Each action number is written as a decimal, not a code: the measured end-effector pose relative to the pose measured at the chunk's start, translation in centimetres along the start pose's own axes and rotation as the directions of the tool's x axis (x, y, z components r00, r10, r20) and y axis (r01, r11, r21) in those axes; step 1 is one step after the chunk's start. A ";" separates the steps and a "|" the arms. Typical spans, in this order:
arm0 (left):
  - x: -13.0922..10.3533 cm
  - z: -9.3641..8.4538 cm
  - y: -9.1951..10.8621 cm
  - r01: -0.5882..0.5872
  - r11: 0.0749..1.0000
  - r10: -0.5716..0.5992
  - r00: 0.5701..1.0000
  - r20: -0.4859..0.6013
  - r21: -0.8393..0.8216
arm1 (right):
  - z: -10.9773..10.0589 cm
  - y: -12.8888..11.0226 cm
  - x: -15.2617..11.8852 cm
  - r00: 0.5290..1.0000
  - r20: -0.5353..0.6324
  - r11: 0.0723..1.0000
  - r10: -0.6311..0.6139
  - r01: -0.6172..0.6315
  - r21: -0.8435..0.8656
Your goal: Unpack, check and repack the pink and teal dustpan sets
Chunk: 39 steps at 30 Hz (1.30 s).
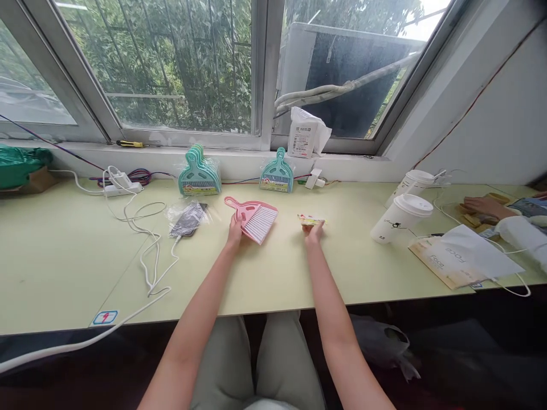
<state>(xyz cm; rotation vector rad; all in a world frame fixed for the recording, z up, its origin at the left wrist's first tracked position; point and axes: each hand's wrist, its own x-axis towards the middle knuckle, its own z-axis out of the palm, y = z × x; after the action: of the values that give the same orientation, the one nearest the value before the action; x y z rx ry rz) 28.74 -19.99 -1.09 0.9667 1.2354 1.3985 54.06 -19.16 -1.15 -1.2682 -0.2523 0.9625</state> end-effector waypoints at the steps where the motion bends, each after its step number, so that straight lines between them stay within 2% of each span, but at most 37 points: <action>1: 0.1 -0.2 0.0 -0.013 1.000 0.013 1.000 -0.023 0.023 | -0.3 -0.4 0.3 0.999 0.043 0.999 0.018 -0.020 0.045; 2: 0.2 -0.3 -0.1 -0.024 0.999 0.026 0.999 -0.048 0.038 | -0.5 -0.6 0.3 0.994 0.105 0.998 0.033 -0.038 0.053; 4: 0.1 -0.1 -0.2 -0.052 0.997 0.057 0.995 -0.084 0.060 | -0.4 -0.5 -0.5 0.973 0.231 0.998 0.032 -0.019 -0.059; 5: -0.1 0.1 -0.2 -0.074 0.994 0.081 0.993 -0.089 0.082 | -0.1 -0.2 -1.3 0.960 0.278 0.987 -0.008 0.053 -0.154; 6: -0.4 0.4 -0.3 -0.104 0.988 0.114 0.990 -0.082 0.117 | 0.3 0.2 -2.2 0.941 0.328 0.952 -0.085 0.173 -0.251; 7: -0.7 0.7 -0.3 -0.143 0.976 0.154 0.986 -0.059 0.162 | 0.8 0.7 -3.3 0.902 0.381 0.881 -0.204 0.339 -0.331; 8: -1.2 1.0 -0.3 -0.189 0.960 0.196 0.980 -0.017 0.206 | 1.3 1.2 -4.4 0.828 0.439 0.762 -0.348 0.523 -0.382; 10: -2.3 1.7 -0.2 -0.283 0.924 0.266 0.959 0.100 0.257 | 2.2 2.1 -6.6 0.598 0.591 0.438 -0.541 0.801 -0.409; 11: -3.0 2.0 0.0 -0.321 0.911 0.289 0.945 0.156 0.260 | 2.6 2.5 -7.5 0.495 0.654 0.291 -0.572 0.868 -0.402; 12: -3.6 2.3 0.1 -0.347 0.903 0.303 0.932 0.200 0.251 | 2.9 2.7 -8.1 0.420 0.697 0.178 -0.581 0.902 -0.394; 13: -4.1 2.5 0.3 -0.361 0.901 0.309 0.923 0.230 0.239 | 3.0 2.9 -8.6 0.378 0.719 0.107 -0.583 0.913 -0.393; 14: -4.5 2.7 0.5 -0.366 0.903 0.309 0.917 0.251 0.225 | 3.1 2.9 -8.8 0.367 0.721 0.075 -0.588 0.912 -0.403; 15: -4.7 2.8 0.8 -0.364 0.907 0.305 0.914 0.268 0.211 | 3.1 2.8 -8.8 0.376 0.709 0.074 -0.597 0.905 -0.418; 19: -4.6 2.8 1.9 -0.355 0.922 0.279 0.885 0.372 0.153 | 2.8 2.1 -8.1 0.460 0.652 0.185 -0.603 0.875 -0.447; 22: -4.3 2.8 2.5 -0.382 0.903 0.290 0.879 0.380 0.195 | 2.8 1.8 -7.9 0.470 0.656 0.207 -0.591 0.874 -0.440; 24: -4.5 2.8 2.7 -0.413 0.865 0.313 0.888 0.336 0.285 | 2.9 1.6 -8.2 0.437 0.666 0.149 -0.604 0.883 -0.445; 26: -4.9 2.8 3.2 -0.444 0.813 0.346 0.889 0.301 0.376 | 2.9 1.4 -8.7 0.379 0.674 0.051 -0.634 0.890 -0.453; 32: -6.3 2.6 5.4 -0.539 0.659 0.432 0.842 0.323 0.524 | 2.7 0.2 -9.5 0.212 0.710 -0.193 -0.672 0.875 -0.444; 35: -6.7 2.9 6.5 -0.562 0.551 0.430 0.825 0.367 0.617 | 2.4 -0.5 -9.4 0.151 0.702 -0.228 -0.696 0.880 -0.416; 37: -7.1 3.3 7.1 -0.558 0.474 0.413 0.824 0.387 0.682 | 2.3 -0.8 -9.3 0.141 0.681 -0.213 -0.718 0.888 -0.409; 39: -7.4 3.7 7.4 -0.532 0.439 0.394 0.838 0.376 0.725 | 2.3 -1.1 -9.3 0.155 0.658 -0.175 -0.737 0.897 -0.406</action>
<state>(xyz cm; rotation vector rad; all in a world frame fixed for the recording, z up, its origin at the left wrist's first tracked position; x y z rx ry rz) 32.51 -26.40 7.19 2.1810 1.5957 1.0597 47.51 -24.30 3.69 -1.3124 -1.6740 -0.4027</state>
